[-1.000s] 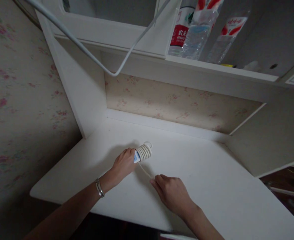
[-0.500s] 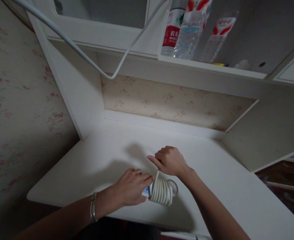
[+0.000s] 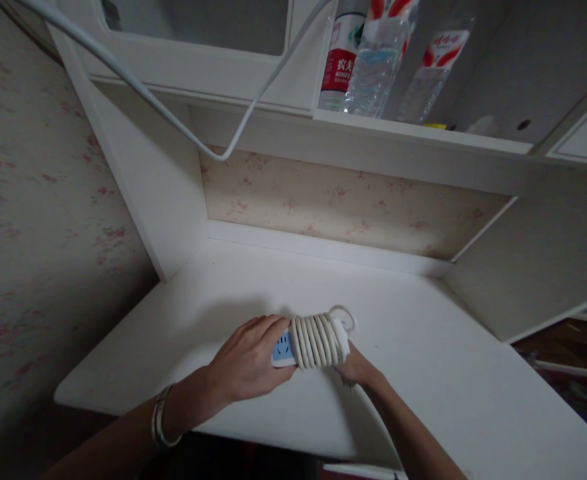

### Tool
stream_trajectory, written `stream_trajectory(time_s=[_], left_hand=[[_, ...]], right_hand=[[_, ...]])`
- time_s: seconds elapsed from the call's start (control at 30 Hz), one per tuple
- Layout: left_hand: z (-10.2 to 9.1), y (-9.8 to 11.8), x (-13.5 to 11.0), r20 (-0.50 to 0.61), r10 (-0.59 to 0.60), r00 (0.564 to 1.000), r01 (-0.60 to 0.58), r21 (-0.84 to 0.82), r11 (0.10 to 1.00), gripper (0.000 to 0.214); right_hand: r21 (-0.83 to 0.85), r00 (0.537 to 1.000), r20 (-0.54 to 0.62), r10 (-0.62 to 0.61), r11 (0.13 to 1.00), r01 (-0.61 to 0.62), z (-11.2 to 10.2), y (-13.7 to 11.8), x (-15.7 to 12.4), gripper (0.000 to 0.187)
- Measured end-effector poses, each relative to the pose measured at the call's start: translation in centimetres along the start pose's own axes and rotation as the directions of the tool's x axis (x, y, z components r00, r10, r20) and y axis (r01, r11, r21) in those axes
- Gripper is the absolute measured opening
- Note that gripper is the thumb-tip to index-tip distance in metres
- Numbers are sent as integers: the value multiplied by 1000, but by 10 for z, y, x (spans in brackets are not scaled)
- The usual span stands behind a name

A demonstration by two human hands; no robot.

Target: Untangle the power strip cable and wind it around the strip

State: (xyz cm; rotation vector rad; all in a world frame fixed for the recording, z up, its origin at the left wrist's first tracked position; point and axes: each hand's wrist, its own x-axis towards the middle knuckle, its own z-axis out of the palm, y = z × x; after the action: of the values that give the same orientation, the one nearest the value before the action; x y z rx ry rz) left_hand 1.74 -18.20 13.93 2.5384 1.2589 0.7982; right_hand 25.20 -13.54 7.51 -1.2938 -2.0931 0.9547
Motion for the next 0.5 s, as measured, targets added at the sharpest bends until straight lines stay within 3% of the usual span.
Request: stream_trajectory(time_s=[0.07, 0.13, 0.23, 0.3, 0.4, 0.5], left_hand=[[1, -5, 6, -16, -83, 996, 83, -11, 996, 29], [6, -10, 11, -18, -158, 987, 158, -19, 987, 23], [16, -18, 16, -15, -266, 964, 266, 10, 964, 21], [23, -24, 17, 7, -316, 949, 316, 46, 948, 22], [32, -30, 17, 114, -280, 953, 278, 33, 960, 24], [38, -34, 14, 191, -194, 962, 197, 3, 980, 24]], right_hand=[[100, 999, 36, 13, 995, -16, 7, 2, -14, 29], [233, 988, 145, 47, 969, -81, 12, -1, -28, 24], [321, 918, 393, 46, 929, -184, 15, -15, -45, 25], [305, 876, 478, 58, 925, -228, 11, -27, -52, 30], [283, 840, 543, 14, 938, -199, -5, -43, -58, 37], [210, 816, 575, -51, 974, -87, -24, -54, -62, 45]])
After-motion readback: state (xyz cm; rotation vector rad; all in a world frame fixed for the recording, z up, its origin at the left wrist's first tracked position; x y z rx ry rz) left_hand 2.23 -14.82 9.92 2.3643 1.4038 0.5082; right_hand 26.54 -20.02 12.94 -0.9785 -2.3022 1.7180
